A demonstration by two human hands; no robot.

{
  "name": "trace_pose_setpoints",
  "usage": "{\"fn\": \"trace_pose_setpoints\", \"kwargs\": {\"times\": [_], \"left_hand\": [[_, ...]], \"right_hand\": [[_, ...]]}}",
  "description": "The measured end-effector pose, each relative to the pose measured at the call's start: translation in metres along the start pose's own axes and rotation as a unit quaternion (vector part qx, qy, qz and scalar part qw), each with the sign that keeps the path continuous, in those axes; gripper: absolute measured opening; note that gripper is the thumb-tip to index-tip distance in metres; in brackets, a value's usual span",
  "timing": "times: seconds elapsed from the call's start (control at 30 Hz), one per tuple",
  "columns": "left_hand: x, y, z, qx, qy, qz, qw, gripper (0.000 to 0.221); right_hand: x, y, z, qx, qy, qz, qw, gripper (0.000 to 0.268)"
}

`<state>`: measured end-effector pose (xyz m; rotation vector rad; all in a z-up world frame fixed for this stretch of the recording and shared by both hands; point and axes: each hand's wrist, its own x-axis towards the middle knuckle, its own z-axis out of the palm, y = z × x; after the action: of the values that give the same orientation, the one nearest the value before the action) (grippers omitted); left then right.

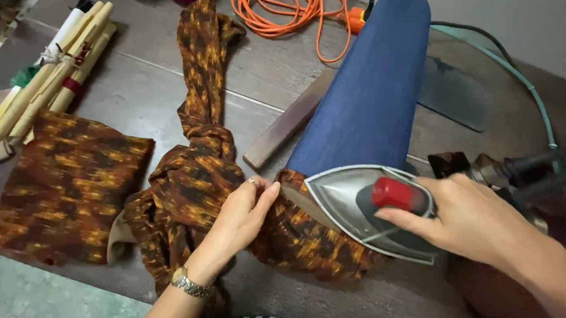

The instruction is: Ironing and pressing the seams of a patterned garment using a steam iron and a wooden clapper on a sleeve board.

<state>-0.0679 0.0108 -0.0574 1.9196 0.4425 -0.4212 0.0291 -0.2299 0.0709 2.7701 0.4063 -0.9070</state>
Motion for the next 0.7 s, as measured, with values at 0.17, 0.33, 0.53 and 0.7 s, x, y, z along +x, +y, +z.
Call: {"fn": "trace_pose_setpoints", "kwargs": {"times": [0.17, 0.33, 0.53, 0.7], "left_hand": [[0.015, -0.019, 0.001, 0.000, 0.055, 0.079, 0.995, 0.021], [0.017, -0.014, -0.005, -0.018, 0.082, 0.109, 0.990, 0.020], [0.024, -0.018, -0.001, -0.050, 0.113, 0.116, 0.985, 0.019], [0.009, -0.008, -0.006, -0.164, 0.232, 0.149, 0.947, 0.018]], "right_hand": [[0.006, -0.001, -0.001, 0.006, 0.001, -0.009, 1.000, 0.047], [-0.001, 0.003, -0.001, 0.032, -0.018, 0.035, 0.999, 0.041], [0.003, -0.010, -0.011, 0.007, -0.014, 0.033, 0.999, 0.040], [0.014, -0.048, -0.037, -0.028, -0.020, -0.044, 0.998, 0.055]]}}
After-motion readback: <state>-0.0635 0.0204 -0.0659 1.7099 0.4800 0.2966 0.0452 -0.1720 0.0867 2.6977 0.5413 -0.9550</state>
